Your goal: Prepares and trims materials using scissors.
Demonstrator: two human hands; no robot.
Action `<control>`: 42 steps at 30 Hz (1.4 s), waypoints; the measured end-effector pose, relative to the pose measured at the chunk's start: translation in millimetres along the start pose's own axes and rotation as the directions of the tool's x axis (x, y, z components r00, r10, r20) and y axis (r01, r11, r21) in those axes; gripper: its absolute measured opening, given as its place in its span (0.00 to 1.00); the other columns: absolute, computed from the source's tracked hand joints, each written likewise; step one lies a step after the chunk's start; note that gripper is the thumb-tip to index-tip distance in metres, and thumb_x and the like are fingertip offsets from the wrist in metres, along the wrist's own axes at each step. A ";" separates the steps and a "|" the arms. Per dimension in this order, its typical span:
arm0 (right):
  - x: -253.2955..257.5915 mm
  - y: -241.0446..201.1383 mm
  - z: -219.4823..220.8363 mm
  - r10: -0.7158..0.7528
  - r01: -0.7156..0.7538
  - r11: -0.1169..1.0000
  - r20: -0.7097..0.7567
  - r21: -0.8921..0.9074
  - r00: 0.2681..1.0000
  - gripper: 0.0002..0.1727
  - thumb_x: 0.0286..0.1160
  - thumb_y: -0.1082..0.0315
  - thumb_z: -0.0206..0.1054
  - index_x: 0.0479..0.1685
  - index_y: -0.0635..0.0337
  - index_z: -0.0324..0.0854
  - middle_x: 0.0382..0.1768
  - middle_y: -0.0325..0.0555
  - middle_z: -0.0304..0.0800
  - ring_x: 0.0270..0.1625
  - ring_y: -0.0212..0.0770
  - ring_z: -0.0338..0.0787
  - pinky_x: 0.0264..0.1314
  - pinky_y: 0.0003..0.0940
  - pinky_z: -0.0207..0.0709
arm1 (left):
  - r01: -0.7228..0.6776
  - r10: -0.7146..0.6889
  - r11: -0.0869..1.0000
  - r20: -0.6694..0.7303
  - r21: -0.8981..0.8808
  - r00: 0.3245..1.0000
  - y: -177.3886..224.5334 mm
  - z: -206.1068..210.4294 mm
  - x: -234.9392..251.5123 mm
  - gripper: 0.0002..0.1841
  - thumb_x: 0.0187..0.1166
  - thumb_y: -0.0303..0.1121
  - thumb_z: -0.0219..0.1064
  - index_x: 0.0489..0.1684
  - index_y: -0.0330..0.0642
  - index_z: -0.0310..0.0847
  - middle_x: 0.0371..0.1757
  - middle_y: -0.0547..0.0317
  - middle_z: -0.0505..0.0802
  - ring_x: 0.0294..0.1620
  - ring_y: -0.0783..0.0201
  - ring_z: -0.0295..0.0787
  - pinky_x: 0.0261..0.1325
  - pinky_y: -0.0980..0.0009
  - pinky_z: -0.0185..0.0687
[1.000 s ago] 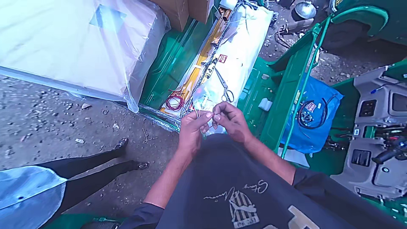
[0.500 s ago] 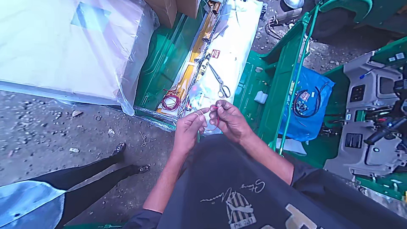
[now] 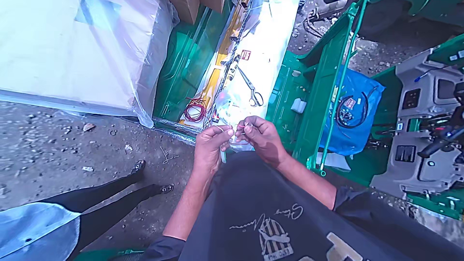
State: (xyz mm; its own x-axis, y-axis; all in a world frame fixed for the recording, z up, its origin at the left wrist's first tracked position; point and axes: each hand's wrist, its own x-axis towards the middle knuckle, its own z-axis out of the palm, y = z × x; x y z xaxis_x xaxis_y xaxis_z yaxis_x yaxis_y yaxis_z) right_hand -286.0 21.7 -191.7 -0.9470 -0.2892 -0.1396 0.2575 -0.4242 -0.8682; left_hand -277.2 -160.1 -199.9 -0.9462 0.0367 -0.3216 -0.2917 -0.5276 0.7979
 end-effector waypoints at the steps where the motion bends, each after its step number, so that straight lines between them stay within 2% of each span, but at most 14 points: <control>1: -1.0 1.0 -0.5 0.010 -0.010 1.000 -0.001 0.004 1.000 0.07 0.85 0.70 0.62 0.52 0.63 0.81 0.48 0.55 0.89 0.46 0.44 0.92 0.53 0.43 0.89 | 0.010 -0.010 1.000 -0.003 0.000 1.000 0.0 0.6 -1.2 0.04 0.71 0.20 0.74 0.38 0.35 0.92 0.37 0.49 0.94 0.21 0.72 0.78 0.22 0.79 0.73; 7: -6.0 5.6 -1.5 0.053 -0.053 0.999 -0.019 0.012 0.998 0.08 0.85 0.70 0.61 0.52 0.65 0.81 0.48 0.58 0.91 0.45 0.46 0.93 0.52 0.43 0.89 | -0.078 0.081 0.987 -0.014 0.142 0.997 -1.4 3.2 -6.4 0.07 0.72 0.20 0.74 0.45 0.33 0.93 0.33 0.50 0.93 0.20 0.71 0.78 0.22 0.77 0.76; 10: -7.0 5.2 -0.8 0.044 -0.044 0.999 -0.019 0.016 0.999 0.08 0.86 0.69 0.60 0.51 0.66 0.80 0.49 0.61 0.91 0.47 0.48 0.94 0.54 0.45 0.90 | -0.122 0.126 0.966 -0.003 0.228 0.992 -2.7 3.5 -7.1 0.09 0.74 0.23 0.75 0.50 0.34 0.94 0.35 0.50 0.93 0.21 0.70 0.79 0.22 0.77 0.76; 15: -8.4 4.8 -0.2 0.041 -0.041 0.999 -0.023 0.003 0.999 0.08 0.85 0.70 0.61 0.50 0.66 0.80 0.47 0.61 0.92 0.45 0.47 0.95 0.53 0.43 0.90 | -0.248 0.250 0.874 0.053 0.418 0.967 -4.1 1.7 -9.8 0.10 0.73 0.26 0.78 0.50 0.39 0.95 0.40 0.55 0.96 0.24 0.68 0.83 0.25 0.75 0.81; 23: -13.4 4.9 1.4 0.057 -0.057 0.998 -0.028 0.009 0.998 0.08 0.85 0.71 0.60 0.51 0.67 0.79 0.45 0.60 0.91 0.46 0.48 0.95 0.56 0.45 0.90 | -0.277 0.296 0.825 0.041 0.493 0.954 -6.5 1.7 -11.7 0.10 0.71 0.28 0.80 0.47 0.42 0.96 0.40 0.58 0.96 0.25 0.68 0.85 0.26 0.74 0.82; 27: -15.2 4.7 0.9 0.053 -0.053 0.999 -0.011 0.013 0.999 0.07 0.84 0.72 0.61 0.50 0.67 0.79 0.47 0.61 0.91 0.46 0.49 0.95 0.57 0.47 0.90 | -0.305 0.316 0.808 0.067 0.504 0.947 -6.6 2.7 -12.6 0.08 0.72 0.28 0.80 0.46 0.42 0.96 0.39 0.58 0.96 0.25 0.69 0.85 0.26 0.74 0.83; 31: -18.0 5.7 -0.2 0.059 -0.060 0.998 0.004 0.021 0.998 0.08 0.84 0.70 0.62 0.52 0.67 0.79 0.48 0.61 0.91 0.47 0.49 0.95 0.56 0.46 0.90 | -0.360 0.355 0.774 0.114 0.520 0.928 -7.7 2.6 -12.9 0.05 0.74 0.28 0.77 0.43 0.43 0.96 0.41 0.59 0.96 0.37 0.65 0.91 0.41 0.69 0.89; 33: -19.4 7.5 -1.2 0.044 -0.044 0.999 0.003 0.006 0.999 0.08 0.84 0.69 0.61 0.51 0.64 0.78 0.52 0.58 0.88 0.48 0.47 0.93 0.56 0.46 0.89 | -0.367 0.356 0.769 0.127 0.522 0.926 -9.6 2.4 -12.9 0.04 0.74 0.28 0.76 0.41 0.43 0.95 0.41 0.59 0.94 0.42 0.64 0.90 0.44 0.68 0.89; 35: -20.1 7.9 -1.1 -0.009 0.007 0.999 -0.038 -0.040 0.999 0.06 0.83 0.71 0.63 0.51 0.63 0.80 0.53 0.56 0.87 0.48 0.47 0.91 0.54 0.45 0.89 | -0.352 0.336 0.778 0.129 0.520 0.933 -12.1 2.3 -12.9 0.04 0.74 0.28 0.75 0.40 0.44 0.95 0.40 0.60 0.93 0.39 0.65 0.88 0.40 0.70 0.87; 37: -20.4 6.4 -0.8 -0.072 0.066 0.994 -0.067 -0.085 0.995 0.07 0.80 0.75 0.65 0.52 0.61 0.77 0.48 0.54 0.87 0.45 0.45 0.90 0.50 0.43 0.88 | -0.311 0.285 0.830 0.126 0.462 0.950 -15.5 3.3 -13.1 0.03 0.74 0.29 0.74 0.39 0.43 0.94 0.37 0.60 0.91 0.29 0.68 0.82 0.30 0.74 0.79; 39: -20.2 1.2 -0.4 -0.098 0.090 0.987 -0.059 -0.131 0.993 0.18 0.77 0.79 0.65 0.63 0.60 0.73 0.44 0.54 0.88 0.41 0.43 0.89 0.46 0.39 0.87 | -0.236 0.201 0.902 0.133 0.362 0.971 -16.5 6.1 -13.9 0.04 0.76 0.27 0.71 0.38 0.41 0.92 0.34 0.59 0.88 0.23 0.70 0.75 0.24 0.76 0.72; 40: -20.8 -1.3 -0.9 -0.100 0.091 0.985 -0.052 -0.150 0.994 0.22 0.77 0.79 0.65 0.70 0.61 0.74 0.43 0.54 0.87 0.41 0.43 0.88 0.45 0.37 0.86 | -0.198 0.163 0.927 0.134 0.319 0.977 -17.4 7.5 -14.5 0.04 0.78 0.28 0.70 0.39 0.42 0.91 0.33 0.60 0.88 0.22 0.71 0.75 0.24 0.77 0.73; 41: -21.2 -2.3 -2.3 -0.107 0.098 0.982 -0.047 -0.164 0.993 0.20 0.77 0.79 0.65 0.69 0.64 0.77 0.43 0.54 0.87 0.41 0.43 0.88 0.46 0.38 0.87 | -0.167 0.133 0.948 0.137 0.272 0.982 -18.2 8.9 -14.7 0.04 0.79 0.28 0.69 0.40 0.41 0.91 0.32 0.59 0.88 0.21 0.71 0.74 0.24 0.77 0.73; 42: -21.4 -1.4 -4.0 -0.122 0.112 0.979 -0.053 -0.172 0.991 0.14 0.78 0.79 0.66 0.60 0.67 0.83 0.43 0.54 0.89 0.41 0.42 0.89 0.47 0.38 0.88 | -0.145 0.114 0.961 0.141 0.234 0.983 -18.6 9.9 -14.4 0.04 0.80 0.28 0.69 0.41 0.41 0.90 0.31 0.59 0.87 0.21 0.72 0.74 0.25 0.77 0.74</control>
State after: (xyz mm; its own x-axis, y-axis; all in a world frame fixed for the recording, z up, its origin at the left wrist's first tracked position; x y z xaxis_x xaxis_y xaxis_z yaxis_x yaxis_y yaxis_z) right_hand -266.8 31.9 -189.4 -0.9803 -0.1892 -0.0573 0.1132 -0.2998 -0.9473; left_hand -259.6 -142.5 -205.1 -0.9836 0.0952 -0.1534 -0.1759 -0.3140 0.9330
